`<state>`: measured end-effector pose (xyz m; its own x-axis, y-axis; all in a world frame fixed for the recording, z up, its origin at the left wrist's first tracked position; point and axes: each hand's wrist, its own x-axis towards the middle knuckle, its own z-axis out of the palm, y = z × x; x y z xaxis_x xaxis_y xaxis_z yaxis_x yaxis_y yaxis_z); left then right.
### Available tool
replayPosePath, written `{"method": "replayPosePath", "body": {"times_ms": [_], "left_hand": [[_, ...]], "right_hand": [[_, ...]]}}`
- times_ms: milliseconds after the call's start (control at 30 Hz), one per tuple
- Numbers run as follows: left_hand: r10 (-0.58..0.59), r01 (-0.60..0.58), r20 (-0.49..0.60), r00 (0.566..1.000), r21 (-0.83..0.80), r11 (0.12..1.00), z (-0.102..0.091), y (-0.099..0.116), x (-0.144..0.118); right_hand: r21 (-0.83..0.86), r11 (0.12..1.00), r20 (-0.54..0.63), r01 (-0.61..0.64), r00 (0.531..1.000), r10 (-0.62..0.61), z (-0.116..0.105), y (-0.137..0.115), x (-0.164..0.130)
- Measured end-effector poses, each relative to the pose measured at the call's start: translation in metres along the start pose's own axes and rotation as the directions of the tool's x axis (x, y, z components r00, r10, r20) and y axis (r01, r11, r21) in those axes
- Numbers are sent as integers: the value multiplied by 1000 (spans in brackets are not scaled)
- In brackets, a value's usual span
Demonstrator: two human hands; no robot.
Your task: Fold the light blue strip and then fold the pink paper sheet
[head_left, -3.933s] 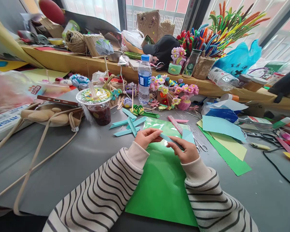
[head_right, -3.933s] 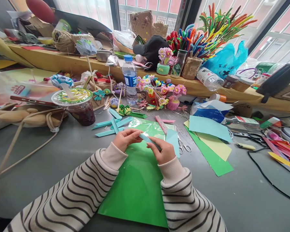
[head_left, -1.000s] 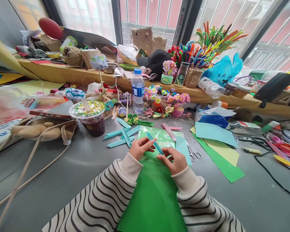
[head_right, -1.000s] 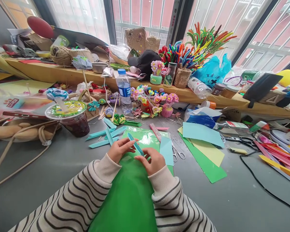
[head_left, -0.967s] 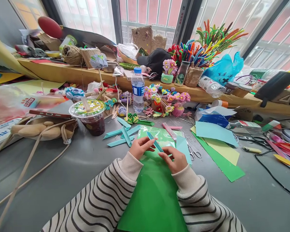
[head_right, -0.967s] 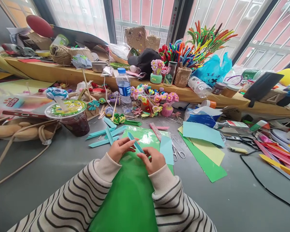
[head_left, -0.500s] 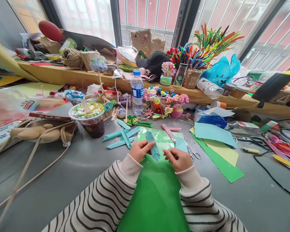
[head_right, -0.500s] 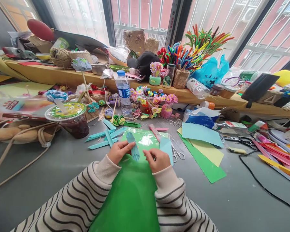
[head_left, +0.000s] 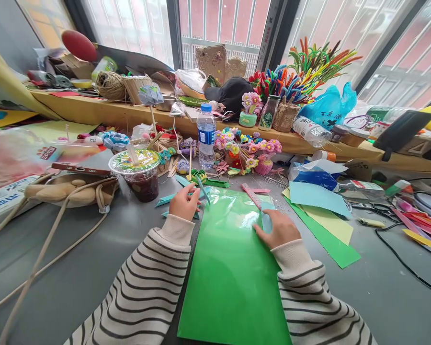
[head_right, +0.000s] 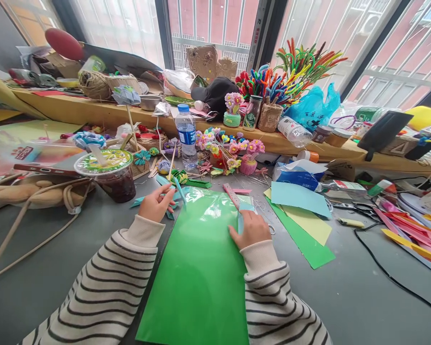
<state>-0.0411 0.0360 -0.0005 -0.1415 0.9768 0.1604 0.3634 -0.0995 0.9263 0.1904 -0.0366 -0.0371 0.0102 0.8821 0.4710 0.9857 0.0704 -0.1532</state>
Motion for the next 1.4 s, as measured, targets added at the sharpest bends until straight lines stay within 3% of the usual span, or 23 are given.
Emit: {"method": "replayPosePath", "body": {"times_ms": [133, 233, 333, 433, 467, 533, 633, 733, 867, 967, 1067, 1133, 1233, 1300, 1400], "left_hand": [[138, -135, -73, 988, 40, 990, 6, -8, 0], [160, -158, -73, 984, 28, 987, 10, -8, -3], [174, -174, -44, 984, -4, 985, 13, -3, -9], [244, -242, 121, 962, -26, 970, 18, 1, -16], [274, -273, 207, 939, -32, 961, 20, 2, -19], [320, -332, 375, 870, -33, 943, 25, 1, -23], [328, -409, 531, 781, 40, 912, 33, 0, -27], [264, -439, 599, 756, 164, 883, 38, 3, -29], [118, -327, 645, 755, 214, 921, 42, 8, -26], [85, -169, 654, 752, 67, 983, 45, 7, -24], [97, -37, 619, 779, -110, 993, 46, 6, -22], [79, 52, 607, 791, -196, 979, 46, 6, -23], [30, 167, 583, 812, -282, 945, 45, 7, -25], [14, 192, 542, 841, -322, 927, 44, 7, -26], [-11, 224, 513, 859, -357, 907, 45, 8, -26]], "right_hand": [[-4, 999, 51, 34, 998, -34, -4, -3, 0], [33, 999, 53, 27, 998, -29, -7, -5, 0], [200, 970, 102, 138, 982, -161, -8, -11, 0], [487, 831, 110, 270, 924, -365, -11, -18, 1], [565, 784, 93, 257, 925, -370, -12, -20, 1], [646, 746, 55, 159, 966, -254, -14, -22, 2], [570, 822, 53, 6, 998, -45, -12, -18, 3], [402, 915, 106, 48, 989, -99, -4, -12, 3], [365, 925, 126, 102, 979, -158, 4, -9, 1], [419, 906, 152, 67, 978, -143, 3, -11, 1], [512, 859, 187, -29, 979, -79, -1, -15, 2], [599, 786, 223, -153, 975, 19, -4, -17, 2], [731, 599, 282, -327, 944, 171, -8, -19, 3], [781, 490, 316, -388, 922, 226, -9, -19, 3], [801, 404, 352, -442, 893, 279, -9, -20, 4]]}}
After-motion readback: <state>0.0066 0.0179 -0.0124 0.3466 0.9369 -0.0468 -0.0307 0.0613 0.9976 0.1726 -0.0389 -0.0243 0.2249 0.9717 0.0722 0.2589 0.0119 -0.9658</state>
